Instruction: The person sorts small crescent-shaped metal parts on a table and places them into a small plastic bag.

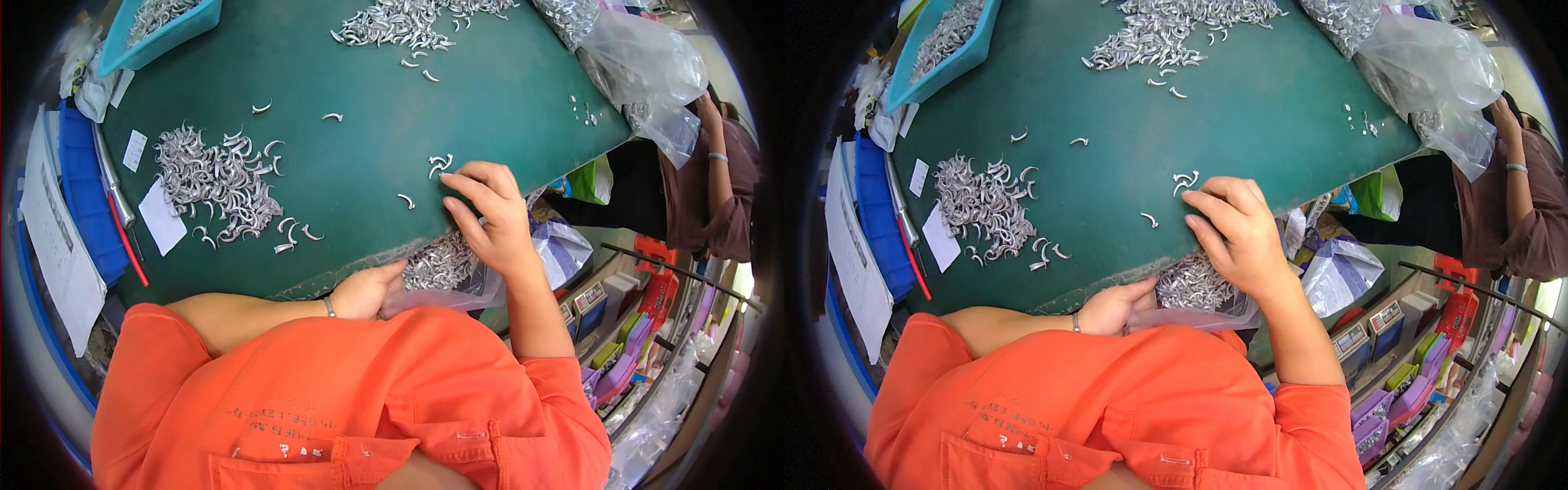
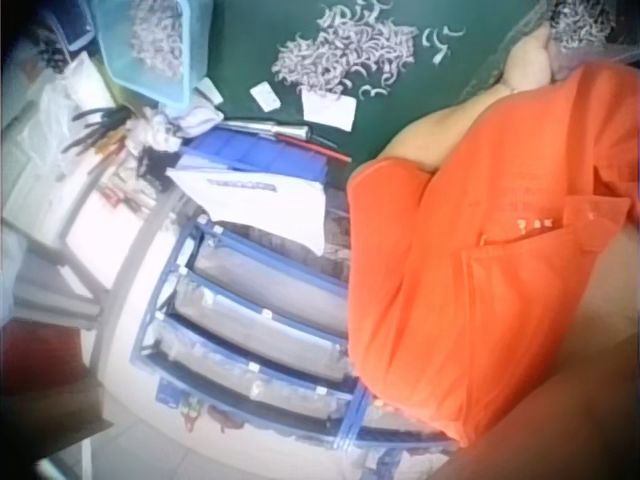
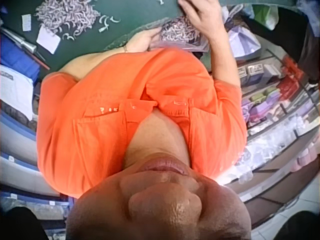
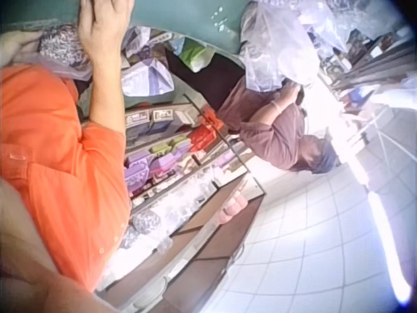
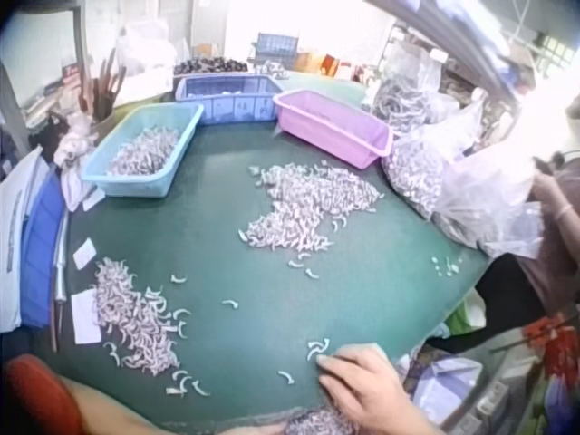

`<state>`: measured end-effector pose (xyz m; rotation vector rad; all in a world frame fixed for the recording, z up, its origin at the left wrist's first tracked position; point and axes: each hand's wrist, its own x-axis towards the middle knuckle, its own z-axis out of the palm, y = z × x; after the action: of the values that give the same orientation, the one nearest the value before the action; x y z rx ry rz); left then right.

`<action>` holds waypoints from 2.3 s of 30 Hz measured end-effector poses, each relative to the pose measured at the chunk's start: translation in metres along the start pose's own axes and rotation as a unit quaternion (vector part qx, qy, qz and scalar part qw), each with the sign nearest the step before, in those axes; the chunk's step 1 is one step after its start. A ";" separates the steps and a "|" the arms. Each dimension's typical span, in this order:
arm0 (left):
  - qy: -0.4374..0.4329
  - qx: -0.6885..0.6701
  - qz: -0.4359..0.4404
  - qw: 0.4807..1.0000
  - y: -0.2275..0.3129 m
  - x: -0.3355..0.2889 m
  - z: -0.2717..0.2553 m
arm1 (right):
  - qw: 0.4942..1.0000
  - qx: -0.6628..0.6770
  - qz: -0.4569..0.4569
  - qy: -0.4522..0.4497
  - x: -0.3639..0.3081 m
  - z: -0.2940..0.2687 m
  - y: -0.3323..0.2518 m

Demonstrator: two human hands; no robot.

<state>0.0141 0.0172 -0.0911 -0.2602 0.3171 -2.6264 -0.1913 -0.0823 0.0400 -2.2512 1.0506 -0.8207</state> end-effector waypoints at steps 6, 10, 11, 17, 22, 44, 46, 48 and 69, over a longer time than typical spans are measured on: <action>0.399 0.134 -0.003 0.907 -0.004 0.030 0.076 | 0.999 0.002 -0.023 -0.034 0.008 -0.009 0.009; 0.166 0.036 -0.007 0.985 -0.002 0.018 0.000 | 0.996 -0.044 0.067 0.027 0.029 0.012 0.004; -0.160 -0.084 -0.019 0.983 0.001 0.009 -0.031 | 0.998 -0.046 0.005 -0.043 0.032 0.016 0.003; 0.383 0.104 0.021 0.918 -0.007 0.031 0.061 | 0.985 0.092 -0.069 -0.129 -0.019 0.002 -0.003; 0.403 0.138 0.024 0.905 -0.013 0.033 0.050 | 0.996 -0.010 -0.065 -0.066 0.036 0.004 -0.004; 0.427 0.234 -0.082 0.870 -0.002 0.031 0.073 | 0.957 -0.221 -0.184 -0.025 0.187 0.038 0.063; 0.433 0.214 -0.092 0.871 -0.010 0.026 0.050 | 0.969 -0.191 -0.153 -0.025 0.177 0.034 0.064; 0.462 0.273 -0.121 0.835 0.003 0.030 0.092 | 0.978 -0.117 -0.125 -0.123 0.141 0.015 0.051; 0.452 0.260 -0.026 0.853 0.002 0.024 0.079 | 0.987 -0.134 0.003 0.087 -0.013 -0.022 0.020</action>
<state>0.0128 -0.0101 -0.0129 1.1828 -0.1302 -2.5760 -0.2233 -0.0872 0.0380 -2.4279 1.3167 -0.9362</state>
